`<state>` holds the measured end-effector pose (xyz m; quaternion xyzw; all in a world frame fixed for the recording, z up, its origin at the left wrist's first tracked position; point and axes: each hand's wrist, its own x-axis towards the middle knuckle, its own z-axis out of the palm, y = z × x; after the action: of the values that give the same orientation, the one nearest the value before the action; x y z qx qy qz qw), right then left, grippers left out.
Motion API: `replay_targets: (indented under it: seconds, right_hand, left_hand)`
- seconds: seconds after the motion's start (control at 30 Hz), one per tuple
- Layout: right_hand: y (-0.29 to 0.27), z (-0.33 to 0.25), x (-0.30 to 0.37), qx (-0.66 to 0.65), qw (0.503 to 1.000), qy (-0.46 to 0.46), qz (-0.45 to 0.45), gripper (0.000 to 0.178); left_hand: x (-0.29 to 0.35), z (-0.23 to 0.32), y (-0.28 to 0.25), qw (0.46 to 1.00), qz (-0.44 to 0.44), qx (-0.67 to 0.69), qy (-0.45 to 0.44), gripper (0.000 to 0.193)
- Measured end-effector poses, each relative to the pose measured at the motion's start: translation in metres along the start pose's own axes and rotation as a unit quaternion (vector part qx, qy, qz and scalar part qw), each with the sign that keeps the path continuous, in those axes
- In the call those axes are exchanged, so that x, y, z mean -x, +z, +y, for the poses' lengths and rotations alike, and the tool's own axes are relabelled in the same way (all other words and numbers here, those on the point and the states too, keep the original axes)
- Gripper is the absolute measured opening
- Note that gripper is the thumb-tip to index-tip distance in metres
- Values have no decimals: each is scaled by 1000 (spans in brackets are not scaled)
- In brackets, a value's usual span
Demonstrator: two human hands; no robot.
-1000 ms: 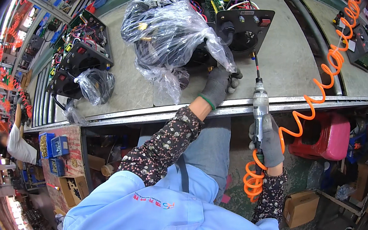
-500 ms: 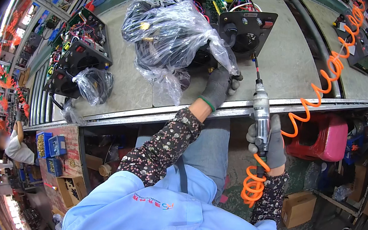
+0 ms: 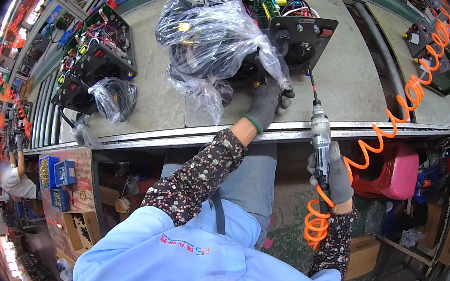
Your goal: Assemble electronic components into a chassis using an electric screwdriver on a production line.
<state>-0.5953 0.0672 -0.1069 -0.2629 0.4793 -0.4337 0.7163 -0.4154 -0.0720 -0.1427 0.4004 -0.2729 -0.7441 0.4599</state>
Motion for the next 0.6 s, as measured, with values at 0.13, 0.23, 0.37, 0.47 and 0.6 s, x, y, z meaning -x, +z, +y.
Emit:
replay_targets:
  seconds: [0.13, 0.23, 0.37, 0.47, 0.6]
  right_hand:
    - [-7, 5, 11, 8, 1000, 2, 9, 46]
    - [4, 7, 22, 47, 999, -15, 20, 52]
    - [18, 20, 39, 83, 996, -8, -42, 53]
    - [25, 26, 58, 104, 994, 21, -16, 55]
    - [26, 31, 64, 154, 986, 46, -51, 55]
  left_hand:
    - [-4, -1, 11, 999, -5, -6, -39, 24]
    - [-10, 1, 9, 999, 5, -31, -42, 22]
    - [9, 10, 2, 989, 57, -115, -72, 18]
    - [-2, -26, -13, 958, -57, -98, 265, 19]
    - [59, 9, -23, 932, 88, -271, 226, 30]
